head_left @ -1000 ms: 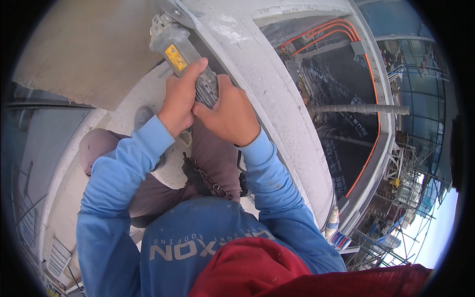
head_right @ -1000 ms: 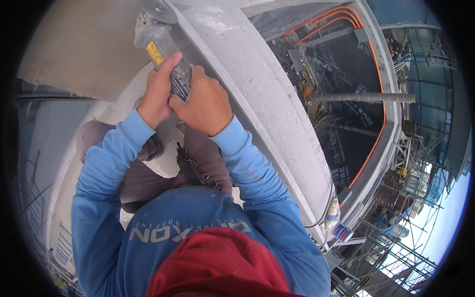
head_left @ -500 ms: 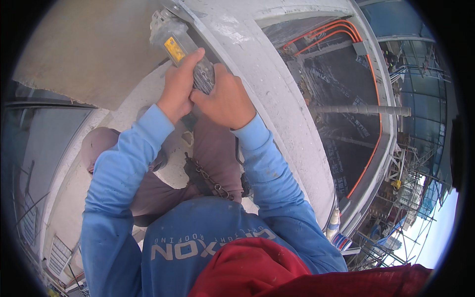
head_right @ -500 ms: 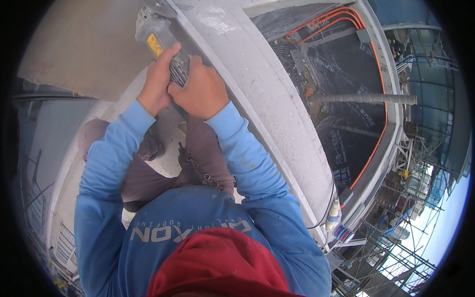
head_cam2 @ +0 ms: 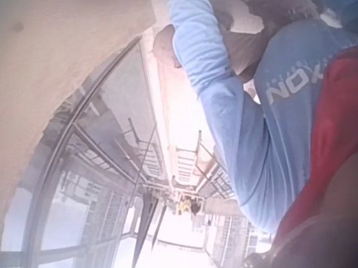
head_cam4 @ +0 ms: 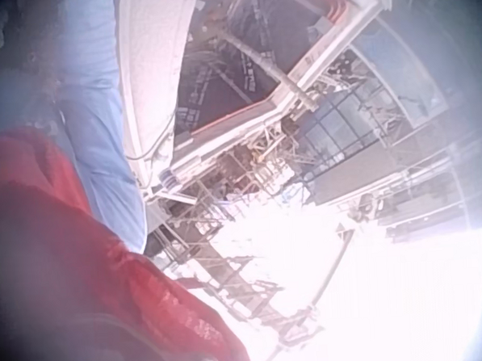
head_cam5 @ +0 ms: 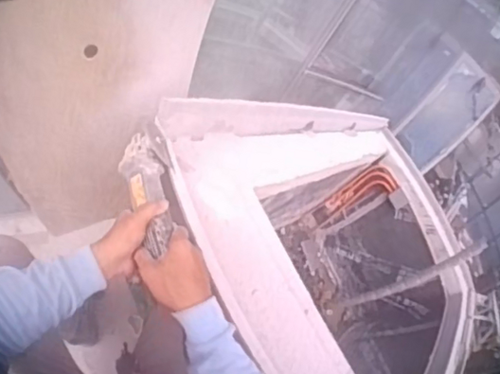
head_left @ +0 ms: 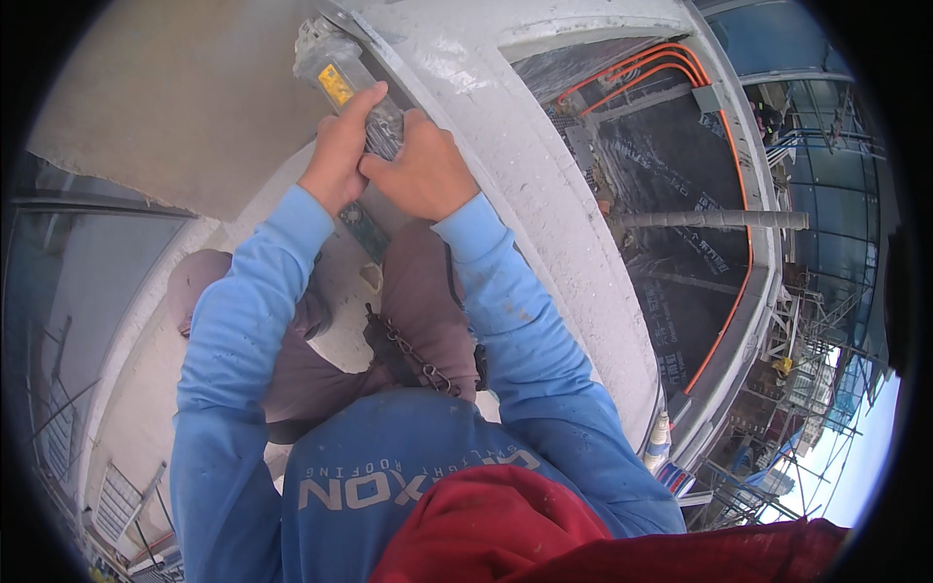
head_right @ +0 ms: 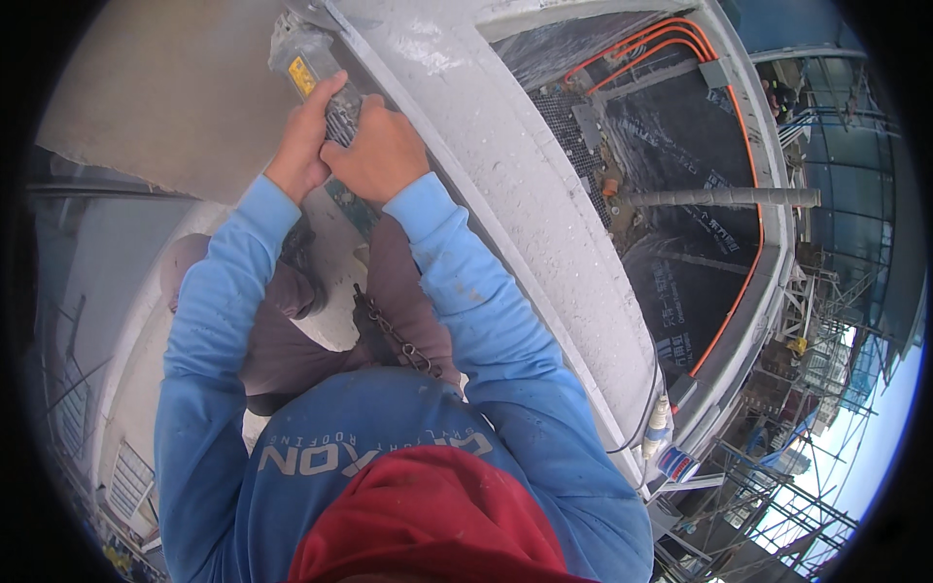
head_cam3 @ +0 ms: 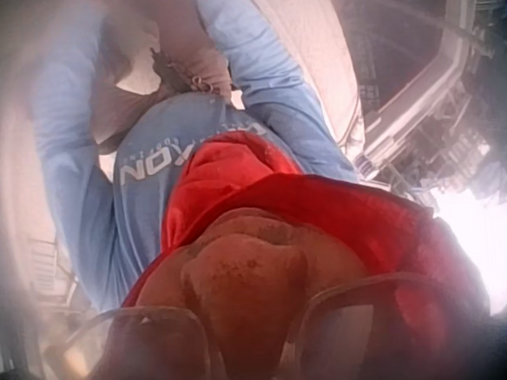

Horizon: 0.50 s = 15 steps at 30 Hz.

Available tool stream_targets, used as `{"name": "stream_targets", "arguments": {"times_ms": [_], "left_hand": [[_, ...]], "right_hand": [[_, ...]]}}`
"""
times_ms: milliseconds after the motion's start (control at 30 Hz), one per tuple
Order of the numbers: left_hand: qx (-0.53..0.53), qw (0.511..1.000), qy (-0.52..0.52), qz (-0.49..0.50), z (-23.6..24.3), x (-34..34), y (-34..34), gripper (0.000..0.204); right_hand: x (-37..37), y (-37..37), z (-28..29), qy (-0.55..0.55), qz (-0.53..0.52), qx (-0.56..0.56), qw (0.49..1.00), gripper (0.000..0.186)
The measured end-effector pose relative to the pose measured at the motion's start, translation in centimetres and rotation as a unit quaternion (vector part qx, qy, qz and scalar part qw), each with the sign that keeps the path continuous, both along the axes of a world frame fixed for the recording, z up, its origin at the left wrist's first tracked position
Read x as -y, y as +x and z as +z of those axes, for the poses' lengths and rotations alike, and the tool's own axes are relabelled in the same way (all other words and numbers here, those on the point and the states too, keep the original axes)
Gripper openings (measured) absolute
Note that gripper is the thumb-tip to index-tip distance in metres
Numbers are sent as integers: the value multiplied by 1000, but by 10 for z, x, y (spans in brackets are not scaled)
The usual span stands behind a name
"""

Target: The person uses an angle grinder to smooth a concrete ledge on a rooftop. They briefly remove safety glasses and touch their face before resuming grinding along the curved edge.

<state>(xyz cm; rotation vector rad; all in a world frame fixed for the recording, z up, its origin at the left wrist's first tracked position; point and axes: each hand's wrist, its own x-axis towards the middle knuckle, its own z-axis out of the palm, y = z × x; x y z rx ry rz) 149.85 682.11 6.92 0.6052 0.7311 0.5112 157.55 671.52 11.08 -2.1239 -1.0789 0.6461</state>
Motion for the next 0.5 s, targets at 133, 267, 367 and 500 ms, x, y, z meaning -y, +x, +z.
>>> {"name": "stream_targets", "arguments": {"times_ms": [133,267,367,500], "left_hand": [[-7,1000,-6,-2,-3,-4,0,41],[5,1000,-17,-5,-1,8,-1,39],[10,1000,-16,-11,-1,19,-7,39],[8,1000,-15,-20,7,33,-13,40]], "right_hand": [[-2,-1,4,-4,6,-1,1000,51],[10,-1,4,10,0,2,1000,51],[23,-7,9,23,2,-6,1000,51],[39,-10,4,54,-1,-9,998,50]]}}
